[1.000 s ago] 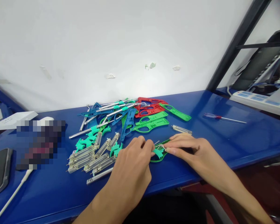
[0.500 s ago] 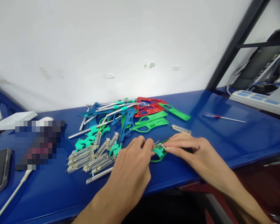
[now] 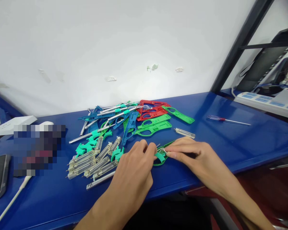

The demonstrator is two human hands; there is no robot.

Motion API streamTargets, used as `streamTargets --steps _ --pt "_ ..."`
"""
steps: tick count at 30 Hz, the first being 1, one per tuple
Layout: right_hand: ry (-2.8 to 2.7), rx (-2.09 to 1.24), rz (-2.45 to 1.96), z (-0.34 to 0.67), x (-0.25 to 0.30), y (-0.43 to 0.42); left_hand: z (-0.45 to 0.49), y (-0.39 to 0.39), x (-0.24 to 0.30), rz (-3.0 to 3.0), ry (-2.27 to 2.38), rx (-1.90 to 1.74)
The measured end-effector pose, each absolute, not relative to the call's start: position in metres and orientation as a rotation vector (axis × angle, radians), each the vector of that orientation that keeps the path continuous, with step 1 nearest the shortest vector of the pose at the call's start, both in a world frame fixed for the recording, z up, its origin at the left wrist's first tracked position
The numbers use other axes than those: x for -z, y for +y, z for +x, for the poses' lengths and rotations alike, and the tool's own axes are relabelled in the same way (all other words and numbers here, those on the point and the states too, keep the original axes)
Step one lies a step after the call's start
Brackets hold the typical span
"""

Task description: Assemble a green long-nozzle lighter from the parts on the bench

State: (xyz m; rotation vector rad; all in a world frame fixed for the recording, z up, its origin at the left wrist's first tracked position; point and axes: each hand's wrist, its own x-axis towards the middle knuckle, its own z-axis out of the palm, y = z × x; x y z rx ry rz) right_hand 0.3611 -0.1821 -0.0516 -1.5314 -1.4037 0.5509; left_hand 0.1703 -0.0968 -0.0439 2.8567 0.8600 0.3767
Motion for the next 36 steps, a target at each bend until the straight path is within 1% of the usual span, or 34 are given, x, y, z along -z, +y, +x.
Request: streamTargets --steps 8,12,19,29,36 --pt "-1.386 -0.473 -1.688 0.3554 0.0545 -0.1828 0.1718 -0.0961 0.0434 2.809 0.851 -0.437" --pt "-1.416 -0.408 -1.702 0.3551 0.059 -0.1816 0.1715 -0.0965 0.0433 2.767 0.842 -0.499" --pt "-1.445 -0.412 -1.717 0.3563 0.0567 -0.1814 0.1701 -0.0935 0.0475 2.689 0.832 -0.632" --pt "-1.456 -0.424 -1.714 0.3567 0.0573 -0.1811 0.1673 -0.0896 0.0498 2.662 0.777 -0.572" --pt "-1.461 -0.463 -1.718 0.356 0.0546 -0.1842 0.1686 -0.0911 0.0492 2.632 0.79 -0.594"
